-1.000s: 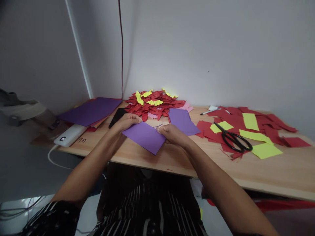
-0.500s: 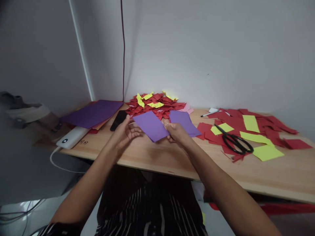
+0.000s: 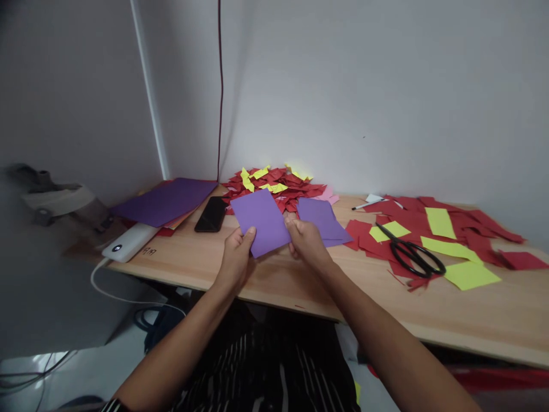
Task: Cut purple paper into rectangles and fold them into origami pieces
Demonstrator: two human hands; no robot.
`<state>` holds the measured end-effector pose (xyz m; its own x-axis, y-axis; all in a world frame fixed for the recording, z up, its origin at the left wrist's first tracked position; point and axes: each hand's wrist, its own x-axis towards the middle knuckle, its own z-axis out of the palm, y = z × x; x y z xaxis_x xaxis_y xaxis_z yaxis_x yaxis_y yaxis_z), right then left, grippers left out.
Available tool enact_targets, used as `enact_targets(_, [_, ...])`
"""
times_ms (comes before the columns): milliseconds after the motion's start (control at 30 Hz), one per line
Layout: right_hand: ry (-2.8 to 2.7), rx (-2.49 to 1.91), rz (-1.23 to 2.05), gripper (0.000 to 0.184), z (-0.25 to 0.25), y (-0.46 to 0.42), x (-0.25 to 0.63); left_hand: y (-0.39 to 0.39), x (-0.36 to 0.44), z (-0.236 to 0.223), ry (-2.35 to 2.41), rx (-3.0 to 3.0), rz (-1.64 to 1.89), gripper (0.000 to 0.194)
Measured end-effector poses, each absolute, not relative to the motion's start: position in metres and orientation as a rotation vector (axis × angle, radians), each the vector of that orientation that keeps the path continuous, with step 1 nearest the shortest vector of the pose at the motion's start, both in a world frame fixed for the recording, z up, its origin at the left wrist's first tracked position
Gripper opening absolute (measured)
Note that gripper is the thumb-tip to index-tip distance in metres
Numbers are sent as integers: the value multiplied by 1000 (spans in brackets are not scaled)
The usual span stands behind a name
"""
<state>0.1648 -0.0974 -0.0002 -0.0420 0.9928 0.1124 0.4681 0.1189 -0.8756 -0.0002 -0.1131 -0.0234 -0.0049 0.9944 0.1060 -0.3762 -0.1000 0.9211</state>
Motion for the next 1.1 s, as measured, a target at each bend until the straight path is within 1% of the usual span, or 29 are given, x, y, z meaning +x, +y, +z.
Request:
enact_targets(67, [-1677, -1386, 842, 57, 0, -97, 166, -114, -5, -22, 894, 1034, 1434, 36])
enact_targets(167, [-1704, -1315, 738, 50, -1, -93, 168, -116, -11, -21, 1034, 1213, 1378, 34])
enact_targets(300, [-1666, -1382, 559, 47, -4, -88, 169, -122, -8, -22, 1171, 1395, 1239, 34])
enact_targets(533, [-1624, -1475, 491, 45, -8, -87, 171, -135, 2, -19, 990, 1285, 1303, 38])
enact_targets(667, [-1617, -1501, 491, 45, -9, -85, 174, -142, -5, -15, 926, 1148, 1337, 46])
enact_targets(833, [-1609, -1511, 478, 46, -7, -84, 174, -153, -11, -10, 922, 1132, 1224, 52])
enact_targets(900, [-1603, -1513, 470, 46, -7, -84, 173, -155, -10, -11, 927, 1169, 1155, 48])
enact_targets(1033, [-1594, -1513, 472, 47, -7, -85, 173, -155, -7, -15, 932, 1182, 1120, 28])
enact_targets(1100, [-1587, -1513, 475, 48, -8, -84, 173, -155, -6, -17, 945, 1183, 1116, 26])
